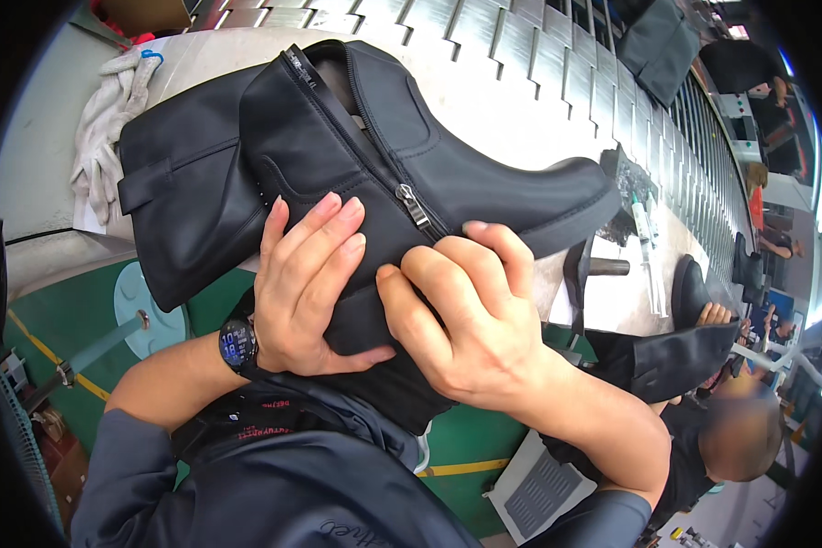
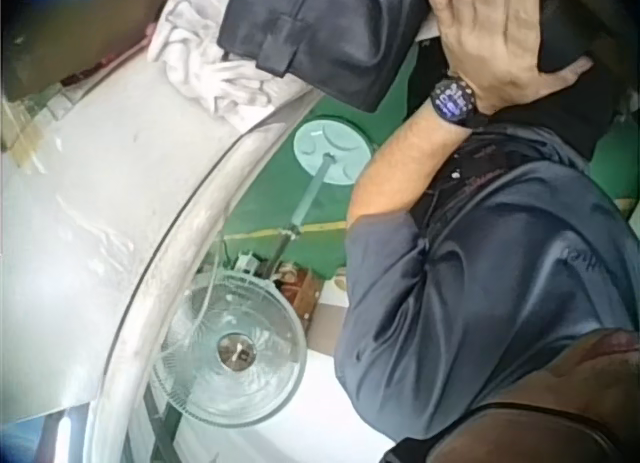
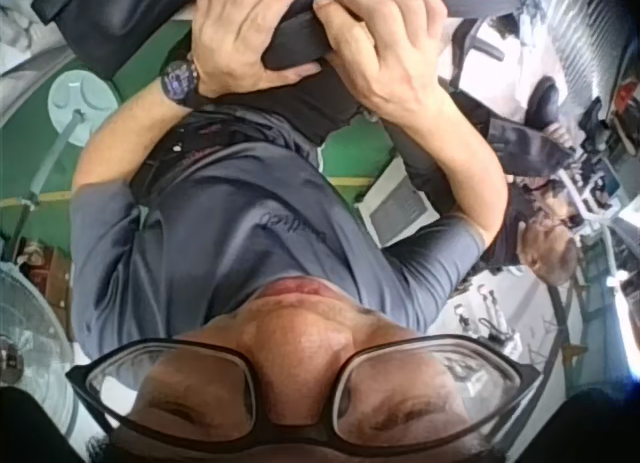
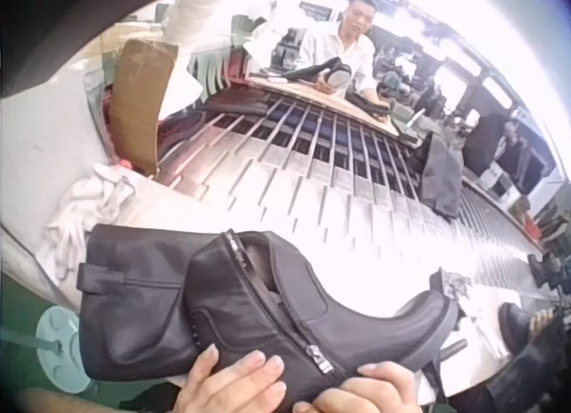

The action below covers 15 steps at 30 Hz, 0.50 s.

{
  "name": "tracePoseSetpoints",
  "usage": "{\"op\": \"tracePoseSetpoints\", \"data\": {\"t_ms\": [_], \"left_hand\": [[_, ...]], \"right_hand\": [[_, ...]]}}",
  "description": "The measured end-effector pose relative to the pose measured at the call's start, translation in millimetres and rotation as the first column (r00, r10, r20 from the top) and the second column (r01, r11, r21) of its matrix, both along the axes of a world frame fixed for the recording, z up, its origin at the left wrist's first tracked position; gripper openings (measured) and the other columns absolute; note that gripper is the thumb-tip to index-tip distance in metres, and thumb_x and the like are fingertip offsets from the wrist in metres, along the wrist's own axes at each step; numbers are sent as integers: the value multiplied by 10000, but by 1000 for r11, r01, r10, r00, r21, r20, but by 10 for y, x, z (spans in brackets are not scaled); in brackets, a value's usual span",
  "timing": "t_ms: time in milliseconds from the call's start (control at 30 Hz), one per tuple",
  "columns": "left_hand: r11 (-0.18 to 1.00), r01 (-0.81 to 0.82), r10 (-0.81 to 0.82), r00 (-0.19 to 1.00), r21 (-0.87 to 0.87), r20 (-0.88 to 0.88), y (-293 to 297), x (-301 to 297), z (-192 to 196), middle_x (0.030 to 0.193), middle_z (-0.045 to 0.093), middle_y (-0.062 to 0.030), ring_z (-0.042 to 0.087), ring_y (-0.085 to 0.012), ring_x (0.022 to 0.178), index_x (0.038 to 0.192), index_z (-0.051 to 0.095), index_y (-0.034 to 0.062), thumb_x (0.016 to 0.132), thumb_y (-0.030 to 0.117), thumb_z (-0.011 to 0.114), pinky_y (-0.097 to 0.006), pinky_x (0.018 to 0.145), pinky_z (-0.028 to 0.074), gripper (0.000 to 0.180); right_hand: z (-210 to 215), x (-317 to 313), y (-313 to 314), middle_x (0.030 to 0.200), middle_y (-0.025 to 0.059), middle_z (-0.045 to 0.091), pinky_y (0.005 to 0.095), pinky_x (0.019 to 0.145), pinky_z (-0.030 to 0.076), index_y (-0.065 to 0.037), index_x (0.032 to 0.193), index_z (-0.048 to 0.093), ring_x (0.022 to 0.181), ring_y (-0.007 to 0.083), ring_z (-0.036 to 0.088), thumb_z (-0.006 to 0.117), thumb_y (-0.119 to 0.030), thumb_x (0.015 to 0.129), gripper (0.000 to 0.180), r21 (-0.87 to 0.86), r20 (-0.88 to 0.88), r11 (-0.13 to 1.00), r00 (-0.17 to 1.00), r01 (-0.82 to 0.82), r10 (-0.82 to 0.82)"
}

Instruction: The person aligns a rubber sole with the bottom of a black leather boot and presses them together by hand, smoothing the edges and ensuring a proper fit.

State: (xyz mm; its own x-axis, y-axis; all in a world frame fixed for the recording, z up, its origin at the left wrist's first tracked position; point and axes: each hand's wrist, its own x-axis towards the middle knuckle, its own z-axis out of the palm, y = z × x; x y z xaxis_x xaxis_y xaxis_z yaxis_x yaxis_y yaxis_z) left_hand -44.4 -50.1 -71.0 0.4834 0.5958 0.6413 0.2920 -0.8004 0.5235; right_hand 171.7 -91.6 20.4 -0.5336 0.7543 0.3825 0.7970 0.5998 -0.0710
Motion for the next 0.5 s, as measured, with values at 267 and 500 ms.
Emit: {"op": "tracePoseSetpoints", "data": {"t_ms": [267, 500], "left_hand": [[1000, -19, 19, 1000, -22, -5, -38, 35, 26, 1519, 623, -250, 594, -409, 1427, 1467, 592, -31, 911, 525, 775, -639, 1297, 248, 807], [999, -14, 14, 1000, -42, -8, -32, -4, 73, 1514, 623, -268, 591, -424, 1428, 1463, 595, -47, 899, 508, 777, -665, 1284, 255, 811]], "right_hand": [[-56, 131, 132, 1050, 78, 658, 420, 842, 437, -62, 1048, 693, 902, 236, 636, 757, -149, 753, 314, -96, -130, 989, 987, -110, 97], [-142, 133, 142, 1003, 79, 646, 419, 786, 446, -51, 1022, 685, 862, 240, 627, 777, -111, 730, 312, -3, -143, 987, 977, -159, 157]]}}
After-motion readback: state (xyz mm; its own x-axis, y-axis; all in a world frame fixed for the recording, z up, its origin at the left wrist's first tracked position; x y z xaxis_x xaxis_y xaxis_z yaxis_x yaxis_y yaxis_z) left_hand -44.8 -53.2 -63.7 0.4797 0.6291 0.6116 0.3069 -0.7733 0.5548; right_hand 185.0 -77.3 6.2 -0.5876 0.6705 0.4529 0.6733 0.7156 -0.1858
